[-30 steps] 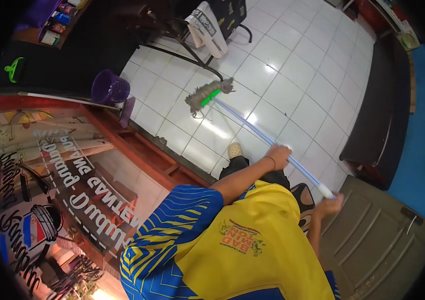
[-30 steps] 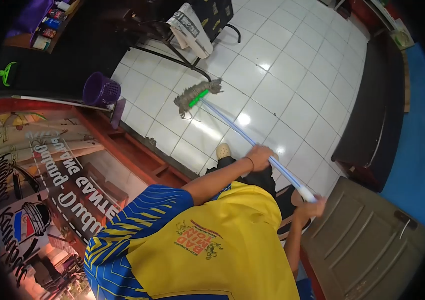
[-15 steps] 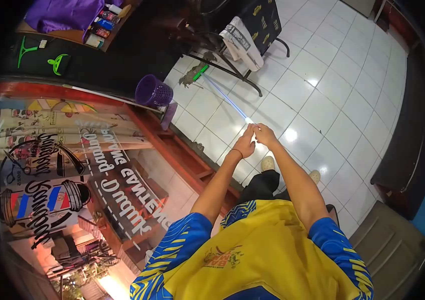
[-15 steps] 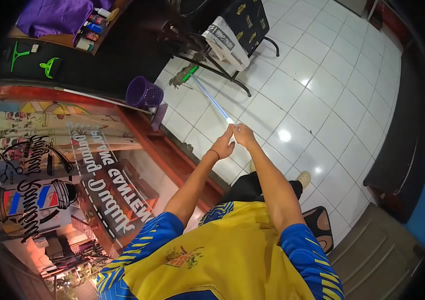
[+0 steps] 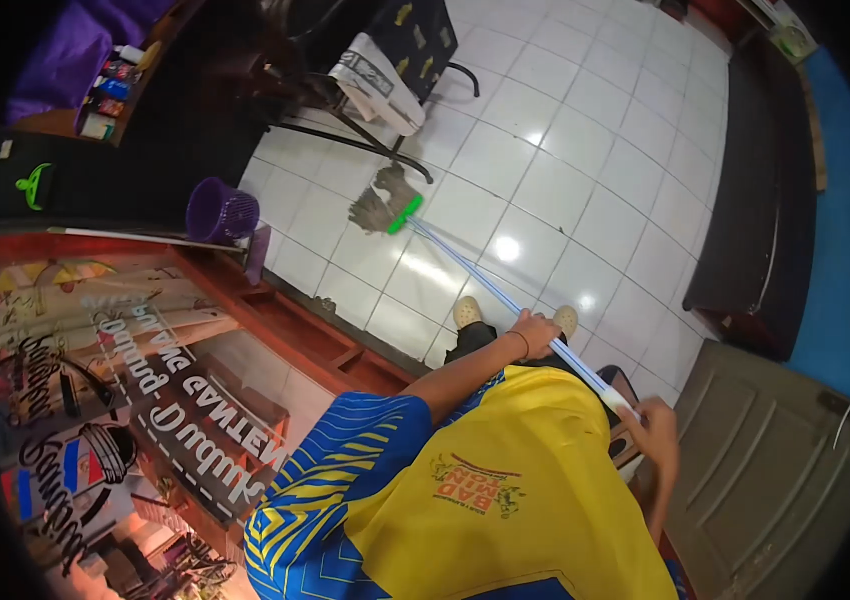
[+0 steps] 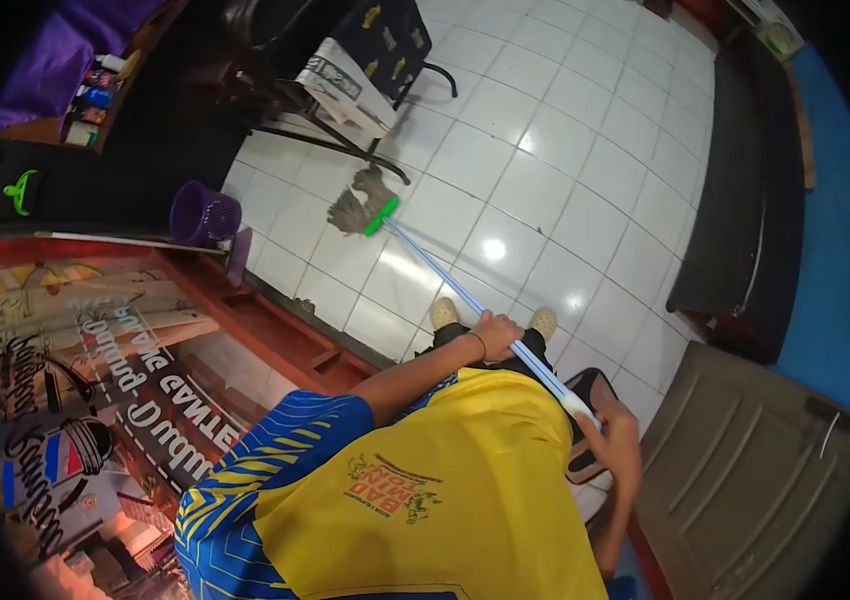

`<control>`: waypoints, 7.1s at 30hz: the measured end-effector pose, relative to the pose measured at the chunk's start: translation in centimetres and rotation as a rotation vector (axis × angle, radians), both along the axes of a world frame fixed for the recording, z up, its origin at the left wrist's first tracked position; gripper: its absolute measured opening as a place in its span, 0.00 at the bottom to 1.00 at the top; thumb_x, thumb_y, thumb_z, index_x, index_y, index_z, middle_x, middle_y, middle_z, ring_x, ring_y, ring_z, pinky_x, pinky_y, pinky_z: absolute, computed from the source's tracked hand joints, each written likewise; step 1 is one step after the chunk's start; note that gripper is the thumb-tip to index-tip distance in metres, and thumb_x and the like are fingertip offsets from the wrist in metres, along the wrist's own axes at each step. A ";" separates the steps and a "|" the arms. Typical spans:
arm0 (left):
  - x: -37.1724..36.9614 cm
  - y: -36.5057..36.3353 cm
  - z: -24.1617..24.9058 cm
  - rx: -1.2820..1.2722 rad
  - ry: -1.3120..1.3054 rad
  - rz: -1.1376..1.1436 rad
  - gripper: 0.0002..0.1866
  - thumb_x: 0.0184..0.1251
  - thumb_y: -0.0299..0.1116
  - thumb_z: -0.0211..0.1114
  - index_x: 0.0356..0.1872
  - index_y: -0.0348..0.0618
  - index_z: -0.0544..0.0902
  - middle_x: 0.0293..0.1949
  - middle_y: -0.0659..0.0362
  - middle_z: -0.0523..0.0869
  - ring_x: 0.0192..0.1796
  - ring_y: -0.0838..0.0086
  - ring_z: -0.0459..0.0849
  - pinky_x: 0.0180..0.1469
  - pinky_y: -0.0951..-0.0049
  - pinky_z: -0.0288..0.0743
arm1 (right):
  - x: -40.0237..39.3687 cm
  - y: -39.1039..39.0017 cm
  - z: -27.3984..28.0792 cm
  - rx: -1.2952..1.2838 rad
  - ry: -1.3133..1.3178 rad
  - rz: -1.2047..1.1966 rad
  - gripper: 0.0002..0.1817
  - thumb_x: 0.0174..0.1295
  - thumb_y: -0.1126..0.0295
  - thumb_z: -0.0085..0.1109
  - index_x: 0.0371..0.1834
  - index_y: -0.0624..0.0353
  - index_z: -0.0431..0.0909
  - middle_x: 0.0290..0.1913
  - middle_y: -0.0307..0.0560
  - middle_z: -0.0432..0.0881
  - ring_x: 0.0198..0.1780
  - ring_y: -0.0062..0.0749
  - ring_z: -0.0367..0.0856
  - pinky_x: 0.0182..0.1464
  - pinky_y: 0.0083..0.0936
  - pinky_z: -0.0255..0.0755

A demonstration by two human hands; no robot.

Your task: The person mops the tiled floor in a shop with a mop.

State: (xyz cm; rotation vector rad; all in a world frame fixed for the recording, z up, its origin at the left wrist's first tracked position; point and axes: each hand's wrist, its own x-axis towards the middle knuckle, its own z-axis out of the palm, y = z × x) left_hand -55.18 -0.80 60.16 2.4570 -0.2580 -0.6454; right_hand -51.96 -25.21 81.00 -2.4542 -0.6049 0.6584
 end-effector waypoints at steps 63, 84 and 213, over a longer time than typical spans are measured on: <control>-1.3 7.1 -2.7 0.061 -0.291 1.013 0.31 0.48 0.29 0.61 0.56 0.35 0.62 0.61 0.43 0.59 0.64 0.50 0.56 0.62 0.54 0.56 | 0.4 16.9 -10.5 0.544 -0.374 -0.454 0.15 0.63 0.70 0.36 0.30 0.65 0.75 0.29 0.50 0.78 0.31 0.37 0.75 0.38 0.29 0.67; 5.9 -3.6 5.1 -0.430 -0.204 -0.060 0.21 0.54 0.51 0.59 0.33 0.40 0.74 0.30 0.49 0.79 0.38 0.50 0.77 0.40 0.57 0.70 | 4.4 -2.0 4.1 0.231 0.102 -0.573 0.13 0.58 0.66 0.57 0.33 0.69 0.75 0.35 0.46 0.75 0.31 0.24 0.75 0.26 0.19 0.76; -8.6 14.3 -9.0 0.353 0.013 0.898 0.14 0.60 0.35 0.48 0.46 0.46 0.75 0.57 0.56 0.71 0.58 0.66 0.69 0.58 0.51 0.60 | 5.9 23.1 2.4 -0.341 0.173 0.962 0.22 0.56 0.63 0.56 0.53 0.60 0.71 0.23 0.61 0.75 0.26 0.43 0.77 0.31 0.31 0.70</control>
